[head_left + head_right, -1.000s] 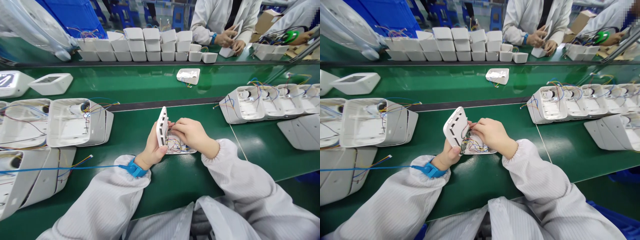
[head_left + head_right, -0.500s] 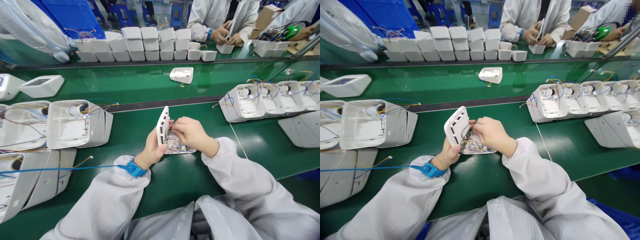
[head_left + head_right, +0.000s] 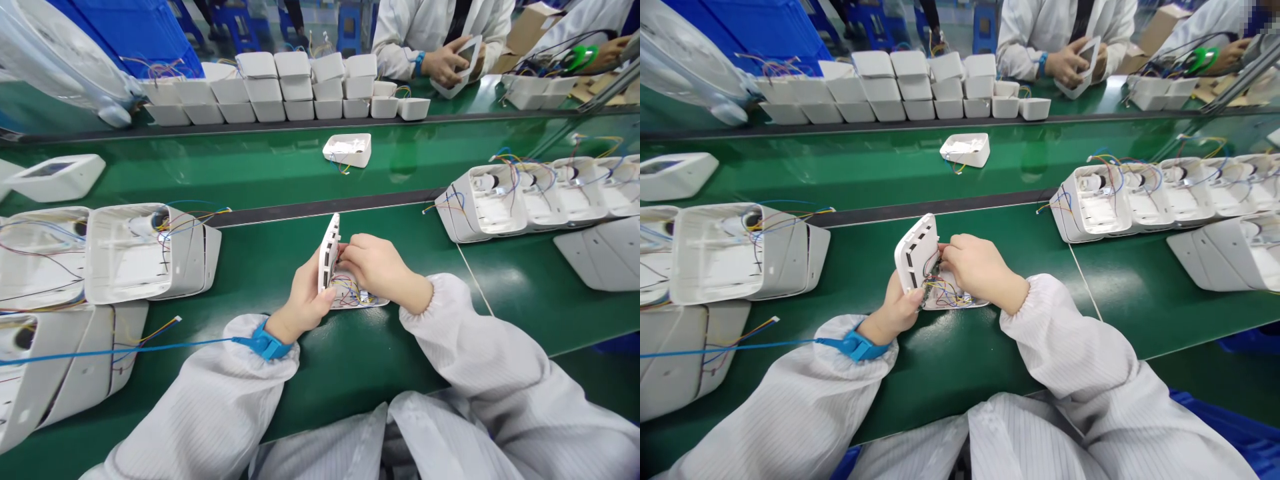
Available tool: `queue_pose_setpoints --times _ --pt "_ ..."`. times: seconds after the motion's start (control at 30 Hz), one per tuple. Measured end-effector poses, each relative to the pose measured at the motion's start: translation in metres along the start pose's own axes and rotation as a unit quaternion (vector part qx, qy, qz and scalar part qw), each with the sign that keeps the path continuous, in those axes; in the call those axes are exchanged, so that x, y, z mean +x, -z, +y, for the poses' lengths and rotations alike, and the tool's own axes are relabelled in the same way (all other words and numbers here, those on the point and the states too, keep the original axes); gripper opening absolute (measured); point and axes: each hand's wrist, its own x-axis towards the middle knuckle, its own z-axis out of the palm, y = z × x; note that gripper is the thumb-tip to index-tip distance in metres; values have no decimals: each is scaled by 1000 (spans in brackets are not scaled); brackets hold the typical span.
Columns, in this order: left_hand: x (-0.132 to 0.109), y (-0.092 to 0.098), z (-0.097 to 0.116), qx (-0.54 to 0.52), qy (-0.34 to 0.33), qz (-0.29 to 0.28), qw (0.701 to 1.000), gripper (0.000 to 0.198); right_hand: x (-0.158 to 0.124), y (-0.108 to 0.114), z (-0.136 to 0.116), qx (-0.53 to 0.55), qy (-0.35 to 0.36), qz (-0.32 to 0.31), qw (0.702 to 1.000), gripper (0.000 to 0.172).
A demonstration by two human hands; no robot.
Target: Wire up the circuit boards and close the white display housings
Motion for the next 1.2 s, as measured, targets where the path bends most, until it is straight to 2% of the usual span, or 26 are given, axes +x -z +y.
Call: queue_pose_setpoints --times 0.17,0.23,0.3,0.37,0.47,0.53,0.73,0.8,0.87,1.03,1.2 --pt "0 1 -2 10 1 2 1000 77 1 0 -3 -25 12 -21 999 21" --pt "0 1 -1 11 -6 8 1000 78 1 3 -3 -9 -3 -29 1000 21" --pt "0 1 1 5 -2 17 1000 76 1 10 -4 40 -37 -25 998 24" --pt "1 1 2 -5 10 24 1000 74 -1 21 -4 136 -57 -20 989 26" --pt "0 1 2 -15 21 28 999 73 -5 36 -6 283 -18 -62 957 22" --pt "0 1 1 -23 20 27 999 72 -7 40 -6 318 7 -89 944 20" --pt "-1 2 -2 -28 15 14 999 75 -9 38 4 362 8 -128 923 13" --pt "-1 2 -1 -34 6 6 999 76 -8 37 6 355 10 -132 926 10" --pt "-1 1 0 -34 2 3 999 77 -8 34 8 314 26 -119 942 10" --pt "1 -1 5 25 -20 -3 999 85 -5 25 10 125 79 -68 987 11" --pt "4 -3 9 166 -45 -13 985 97 -7 18 9 38 12 -52 998 11"
